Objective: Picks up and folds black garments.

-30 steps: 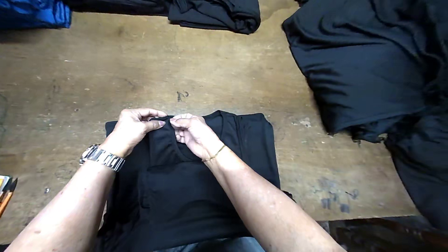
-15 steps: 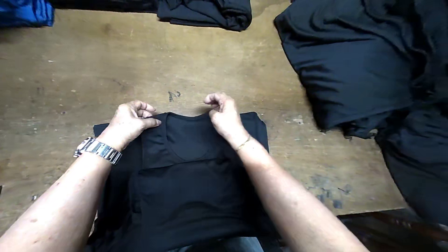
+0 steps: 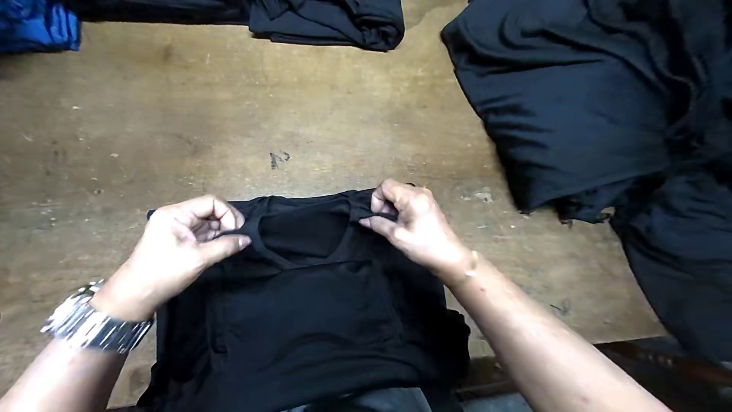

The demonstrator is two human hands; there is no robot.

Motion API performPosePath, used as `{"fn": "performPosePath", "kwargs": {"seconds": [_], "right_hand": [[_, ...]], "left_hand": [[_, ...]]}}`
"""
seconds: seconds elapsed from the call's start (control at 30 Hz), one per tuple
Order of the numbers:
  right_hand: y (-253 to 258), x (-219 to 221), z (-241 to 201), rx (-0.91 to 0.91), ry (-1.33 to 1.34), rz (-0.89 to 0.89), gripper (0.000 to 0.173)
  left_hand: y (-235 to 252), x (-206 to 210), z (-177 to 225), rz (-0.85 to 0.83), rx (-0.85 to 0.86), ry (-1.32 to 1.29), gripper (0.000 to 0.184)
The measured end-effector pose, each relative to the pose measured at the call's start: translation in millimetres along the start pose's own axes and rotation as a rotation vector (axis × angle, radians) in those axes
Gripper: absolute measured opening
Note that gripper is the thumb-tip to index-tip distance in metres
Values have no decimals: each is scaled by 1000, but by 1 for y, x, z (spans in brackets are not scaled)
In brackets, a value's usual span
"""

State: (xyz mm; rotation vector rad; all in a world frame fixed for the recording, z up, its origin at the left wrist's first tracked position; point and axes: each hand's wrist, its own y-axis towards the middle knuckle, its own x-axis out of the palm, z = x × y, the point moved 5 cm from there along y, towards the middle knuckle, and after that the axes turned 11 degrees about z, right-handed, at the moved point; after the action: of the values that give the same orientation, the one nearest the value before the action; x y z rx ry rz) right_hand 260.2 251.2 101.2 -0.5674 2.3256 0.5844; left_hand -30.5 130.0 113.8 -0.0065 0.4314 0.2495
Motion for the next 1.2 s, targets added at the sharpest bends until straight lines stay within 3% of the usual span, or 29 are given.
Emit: {"fn": "performPosePath", "kwargs": {"seconds": [0.1, 0.2, 0.27, 0.3, 0.4, 0.5, 0.6, 0.7, 0.77, 0.87, 0.93, 1.0, 1.1, 1.17, 1.2], "right_hand": [[-39, -14, -31, -19, 145, -323, 21], [-98, 1, -40, 22, 103, -868, 26], [-113, 8, -36, 62, 119, -1047, 27], [-108, 7, -31, 97, 185, -984, 24], [-62, -3, -7, 155, 287, -512, 12], [-6, -4, 32, 172, -88, -207, 24], [23, 11, 58, 283, -237, -214, 35], [25, 17, 57, 382, -232, -187, 18], [18, 10, 50, 336, -172, -116, 12], [-4, -5, 36, 180, -13, 6, 19], [-25, -11, 22, 80, 136, 3, 18], [-48, -9, 9, 37, 241, -53, 19], [-72, 2, 2, 59, 342, -126, 20], [-75, 7, -4, 123, 414, -199, 20], [-76, 8, -8, 137, 433, -227, 19]], "left_hand": [[-39, -4, 9, -239, -1, -56, 17], [-91, 10, -20, -540, -131, -24, 13], [-108, 16, -36, -579, -201, 0, 21], [-105, 13, -39, -506, -222, 4, 20], [-69, -2, -34, -126, -214, 86, 11], [-15, -4, -42, 44, -140, 279, 32], [30, 7, -61, -28, -137, 388, 51], [49, 17, -67, -75, -108, 415, 32], [48, 14, -60, -38, 1, 402, 19], [32, 1, -46, 30, 190, 362, 11], [17, -4, -36, 40, 199, 335, 11], [3, -1, -29, 6, 189, 314, 23], [1, 11, -34, -67, 188, 466, 62], [8, 21, -43, -95, 259, 568, 62], [11, 25, -47, -99, 316, 609, 51]]}}
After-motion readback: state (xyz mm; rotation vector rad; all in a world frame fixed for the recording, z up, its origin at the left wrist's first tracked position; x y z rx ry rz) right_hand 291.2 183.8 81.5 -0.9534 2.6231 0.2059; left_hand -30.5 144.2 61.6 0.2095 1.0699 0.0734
